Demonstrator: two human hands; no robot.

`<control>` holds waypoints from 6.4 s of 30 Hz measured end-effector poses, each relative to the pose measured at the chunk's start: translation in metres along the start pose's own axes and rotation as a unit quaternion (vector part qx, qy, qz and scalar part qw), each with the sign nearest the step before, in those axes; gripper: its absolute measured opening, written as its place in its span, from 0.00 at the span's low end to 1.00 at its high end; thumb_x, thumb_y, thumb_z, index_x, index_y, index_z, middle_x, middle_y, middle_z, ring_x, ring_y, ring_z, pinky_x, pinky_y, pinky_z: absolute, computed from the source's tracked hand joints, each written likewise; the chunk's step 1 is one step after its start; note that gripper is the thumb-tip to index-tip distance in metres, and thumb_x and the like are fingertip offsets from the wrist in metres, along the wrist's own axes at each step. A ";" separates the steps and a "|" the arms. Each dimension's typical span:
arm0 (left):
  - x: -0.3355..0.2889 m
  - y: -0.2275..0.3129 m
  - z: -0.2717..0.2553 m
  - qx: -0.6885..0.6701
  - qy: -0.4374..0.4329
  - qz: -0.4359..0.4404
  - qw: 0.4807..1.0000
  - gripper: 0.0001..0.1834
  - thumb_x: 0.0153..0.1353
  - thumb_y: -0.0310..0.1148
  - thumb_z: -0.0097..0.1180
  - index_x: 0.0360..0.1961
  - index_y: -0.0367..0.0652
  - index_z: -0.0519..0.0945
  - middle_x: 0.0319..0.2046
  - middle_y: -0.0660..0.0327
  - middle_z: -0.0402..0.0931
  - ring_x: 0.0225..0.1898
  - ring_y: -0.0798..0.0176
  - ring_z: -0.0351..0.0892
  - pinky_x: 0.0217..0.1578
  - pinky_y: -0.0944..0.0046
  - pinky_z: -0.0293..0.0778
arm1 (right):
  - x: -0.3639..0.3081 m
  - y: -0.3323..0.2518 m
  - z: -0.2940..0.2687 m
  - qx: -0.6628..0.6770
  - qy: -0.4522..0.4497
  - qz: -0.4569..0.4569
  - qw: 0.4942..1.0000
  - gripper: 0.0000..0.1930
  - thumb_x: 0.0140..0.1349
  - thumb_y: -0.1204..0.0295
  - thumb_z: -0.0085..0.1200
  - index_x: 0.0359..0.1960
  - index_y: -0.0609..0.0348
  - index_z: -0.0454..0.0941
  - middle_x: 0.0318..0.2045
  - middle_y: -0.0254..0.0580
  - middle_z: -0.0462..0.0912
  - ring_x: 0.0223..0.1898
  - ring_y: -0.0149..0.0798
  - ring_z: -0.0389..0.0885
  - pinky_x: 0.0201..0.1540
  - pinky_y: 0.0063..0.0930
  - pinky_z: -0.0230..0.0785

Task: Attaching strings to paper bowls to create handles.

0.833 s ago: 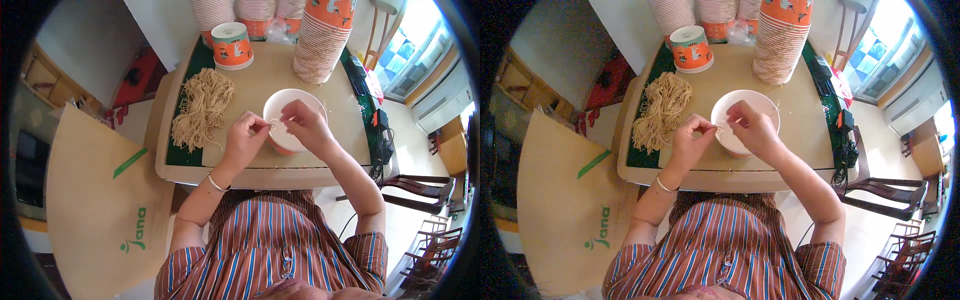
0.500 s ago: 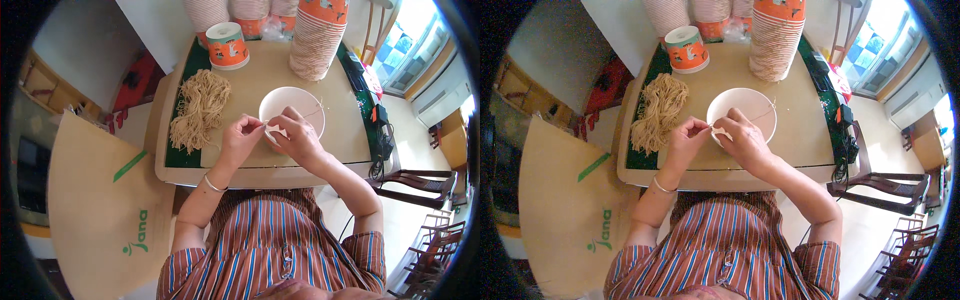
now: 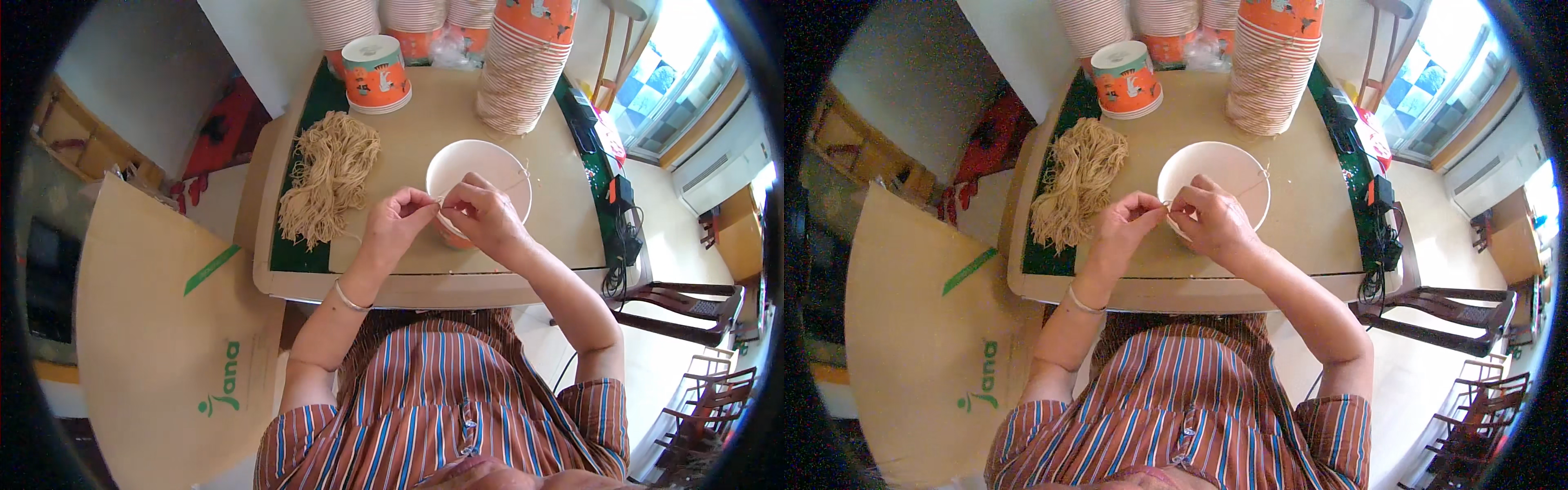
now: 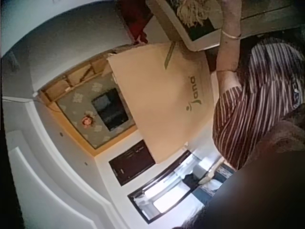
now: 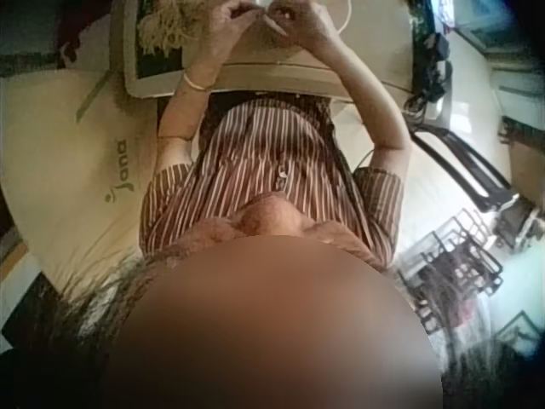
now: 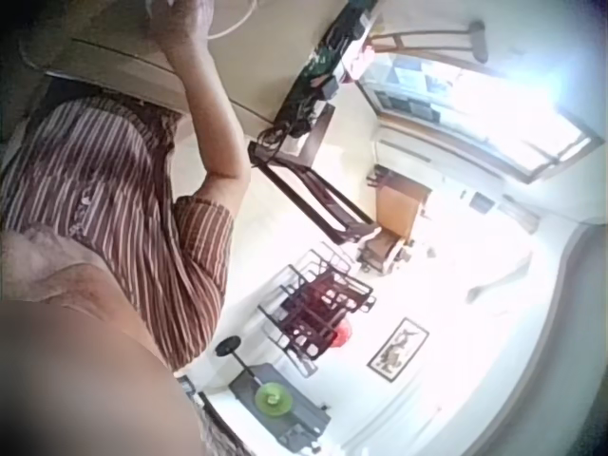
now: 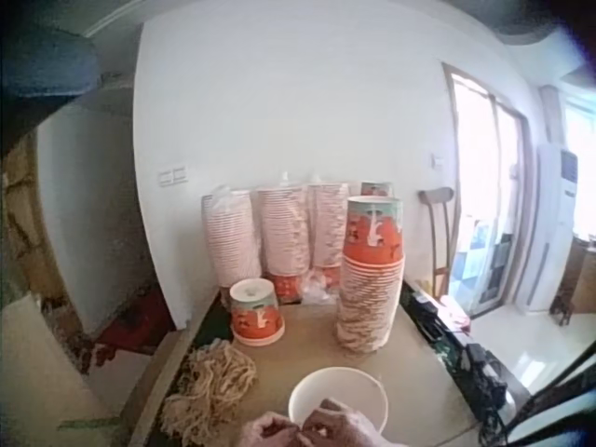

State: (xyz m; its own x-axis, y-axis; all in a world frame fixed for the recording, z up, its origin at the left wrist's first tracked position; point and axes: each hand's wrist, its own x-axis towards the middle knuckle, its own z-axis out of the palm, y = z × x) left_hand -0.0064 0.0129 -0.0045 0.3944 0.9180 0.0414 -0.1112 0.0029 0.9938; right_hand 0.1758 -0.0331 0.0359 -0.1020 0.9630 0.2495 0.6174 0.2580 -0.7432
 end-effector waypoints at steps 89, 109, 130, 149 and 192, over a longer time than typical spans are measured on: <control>0.018 -0.003 -0.014 0.049 -0.060 0.101 0.992 0.03 0.64 0.22 0.60 0.37 0.41 0.80 0.32 0.72 0.73 0.32 0.79 0.71 0.35 0.76 0.69 | 0.015 -0.010 -0.006 -0.017 -0.045 -0.079 0.996 0.16 0.63 0.82 0.49 0.53 0.57 0.71 0.30 0.44 0.78 0.33 0.46 0.81 0.39 0.37 0.74; 0.017 -0.001 -0.012 0.167 -0.009 0.232 0.958 0.06 0.57 0.22 0.65 0.35 0.37 0.82 0.35 0.62 0.71 0.32 0.69 0.74 0.35 0.69 0.72 | 0.024 -0.003 -0.002 0.008 -0.064 -0.028 0.998 0.21 0.65 0.82 0.51 0.59 0.57 0.68 0.31 0.41 0.78 0.34 0.38 0.81 0.41 0.33 0.74; 0.009 0.002 0.000 0.220 0.058 0.291 0.929 0.06 0.53 0.19 0.65 0.32 0.38 0.81 0.35 0.59 0.73 0.33 0.63 0.76 0.33 0.66 0.73 | 0.017 -0.003 -0.002 0.058 -0.041 -0.078 0.994 0.33 0.55 0.86 0.43 0.67 0.57 0.60 0.32 0.49 0.79 0.37 0.50 0.83 0.43 0.40 0.76; 0.021 -0.013 -0.008 0.093 -0.004 0.210 0.973 0.07 0.56 0.15 0.62 0.32 0.37 0.78 0.39 0.63 0.75 0.41 0.71 0.75 0.42 0.72 0.73 | 0.020 -0.006 -0.003 0.093 -0.078 -0.061 0.991 0.32 0.59 0.84 0.49 0.68 0.57 0.60 0.33 0.37 0.76 0.37 0.31 0.78 0.46 0.28 0.74; 0.015 0.000 -0.003 -0.044 0.003 0.083 0.996 0.25 0.61 0.17 0.59 0.59 0.41 0.68 0.38 0.66 0.75 0.39 0.76 0.75 0.44 0.75 0.72 | 0.011 -0.003 0.006 0.056 0.036 0.011 0.998 0.07 0.61 0.72 0.62 0.37 0.62 0.81 0.33 0.46 0.80 0.31 0.43 0.82 0.36 0.35 0.75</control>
State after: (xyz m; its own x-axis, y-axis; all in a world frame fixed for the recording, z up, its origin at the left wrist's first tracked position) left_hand -0.0031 0.0283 -0.0039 0.3593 0.9107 0.2036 -0.2539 -0.1146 0.9604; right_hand 0.1686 -0.0233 0.0370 -0.0303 0.9615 0.2730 0.5279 0.2473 -0.8125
